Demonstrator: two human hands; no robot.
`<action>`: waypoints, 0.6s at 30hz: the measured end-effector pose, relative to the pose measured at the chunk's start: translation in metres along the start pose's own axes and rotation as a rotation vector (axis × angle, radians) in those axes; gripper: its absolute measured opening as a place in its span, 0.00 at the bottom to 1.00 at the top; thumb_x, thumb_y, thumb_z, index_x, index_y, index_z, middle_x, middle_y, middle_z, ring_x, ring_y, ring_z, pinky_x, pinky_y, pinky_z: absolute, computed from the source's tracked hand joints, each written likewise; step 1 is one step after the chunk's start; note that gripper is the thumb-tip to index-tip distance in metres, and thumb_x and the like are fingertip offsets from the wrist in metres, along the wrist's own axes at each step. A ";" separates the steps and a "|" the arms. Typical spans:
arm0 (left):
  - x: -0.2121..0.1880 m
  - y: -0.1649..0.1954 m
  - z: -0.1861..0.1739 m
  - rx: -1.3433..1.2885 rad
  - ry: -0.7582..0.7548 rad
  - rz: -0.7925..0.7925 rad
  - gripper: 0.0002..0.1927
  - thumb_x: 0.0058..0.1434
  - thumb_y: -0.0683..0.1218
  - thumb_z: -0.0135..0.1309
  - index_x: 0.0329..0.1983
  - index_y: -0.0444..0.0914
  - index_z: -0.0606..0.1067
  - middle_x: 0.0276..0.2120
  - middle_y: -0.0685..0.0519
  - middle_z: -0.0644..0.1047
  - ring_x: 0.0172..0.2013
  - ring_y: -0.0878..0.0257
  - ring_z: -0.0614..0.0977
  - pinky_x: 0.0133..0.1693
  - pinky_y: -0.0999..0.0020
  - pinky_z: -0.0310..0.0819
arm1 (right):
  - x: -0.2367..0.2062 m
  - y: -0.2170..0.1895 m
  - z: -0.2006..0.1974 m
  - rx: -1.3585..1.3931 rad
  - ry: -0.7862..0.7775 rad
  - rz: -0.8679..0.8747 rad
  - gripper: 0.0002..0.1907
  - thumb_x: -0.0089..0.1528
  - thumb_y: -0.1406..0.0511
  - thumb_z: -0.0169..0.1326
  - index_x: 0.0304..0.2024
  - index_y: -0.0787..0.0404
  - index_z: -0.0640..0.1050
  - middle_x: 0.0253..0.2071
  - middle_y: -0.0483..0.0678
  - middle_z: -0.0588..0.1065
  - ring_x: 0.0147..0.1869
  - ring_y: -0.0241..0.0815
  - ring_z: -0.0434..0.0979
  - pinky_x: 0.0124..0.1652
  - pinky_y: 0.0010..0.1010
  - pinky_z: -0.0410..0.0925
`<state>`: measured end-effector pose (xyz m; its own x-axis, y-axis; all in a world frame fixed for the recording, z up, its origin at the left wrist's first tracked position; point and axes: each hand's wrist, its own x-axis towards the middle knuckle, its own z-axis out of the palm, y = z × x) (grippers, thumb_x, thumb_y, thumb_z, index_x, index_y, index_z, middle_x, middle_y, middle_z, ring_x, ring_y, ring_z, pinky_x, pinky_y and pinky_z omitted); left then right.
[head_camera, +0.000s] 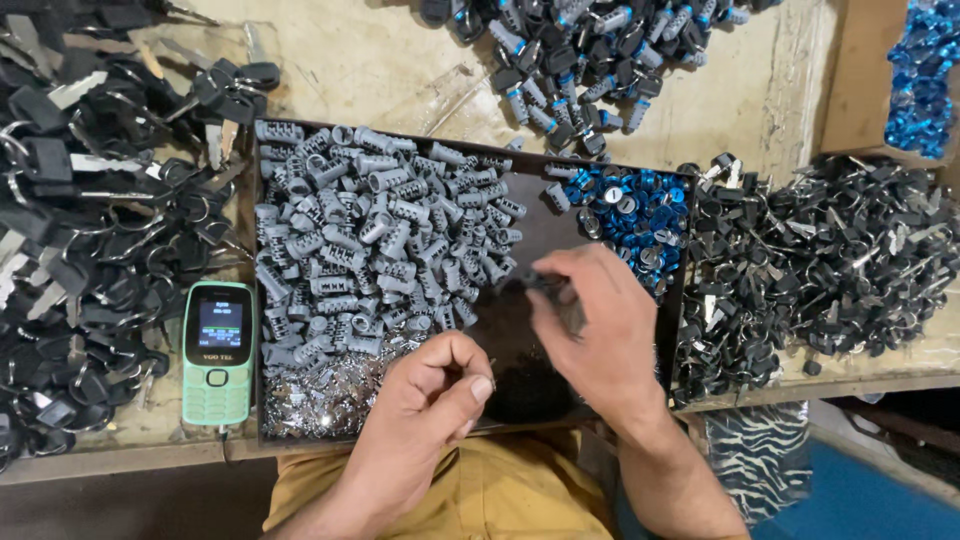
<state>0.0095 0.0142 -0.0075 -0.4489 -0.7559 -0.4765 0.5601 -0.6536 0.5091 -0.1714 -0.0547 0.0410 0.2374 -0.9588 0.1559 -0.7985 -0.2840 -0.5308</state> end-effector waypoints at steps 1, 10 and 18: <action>0.000 0.000 0.000 0.043 0.001 0.034 0.04 0.67 0.39 0.54 0.36 0.36 0.72 0.23 0.62 0.65 0.24 0.75 0.62 0.25 0.78 0.53 | -0.005 -0.001 -0.006 0.101 0.014 0.084 0.19 0.58 0.77 0.61 0.51 0.61 0.76 0.40 0.48 0.73 0.39 0.37 0.73 0.38 0.27 0.69; 0.005 -0.001 0.003 -0.053 -0.132 -0.044 0.05 0.67 0.42 0.56 0.37 0.35 0.73 0.24 0.61 0.68 0.23 0.75 0.63 0.25 0.77 0.54 | -0.067 -0.007 -0.005 0.592 -0.045 0.202 0.16 0.55 0.81 0.59 0.44 0.66 0.82 0.49 0.53 0.74 0.47 0.40 0.78 0.43 0.24 0.71; 0.002 0.000 0.008 0.113 -0.095 0.057 0.05 0.66 0.39 0.55 0.34 0.37 0.71 0.29 0.62 0.67 0.30 0.75 0.64 0.32 0.76 0.57 | -0.067 -0.008 -0.008 0.621 -0.036 0.155 0.15 0.53 0.81 0.60 0.42 0.66 0.81 0.44 0.53 0.80 0.45 0.40 0.83 0.40 0.23 0.73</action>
<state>0.0026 0.0127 -0.0029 -0.4858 -0.7884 -0.3775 0.5070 -0.6059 0.6130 -0.1854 0.0114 0.0412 0.1721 -0.9849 0.0161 -0.3585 -0.0778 -0.9303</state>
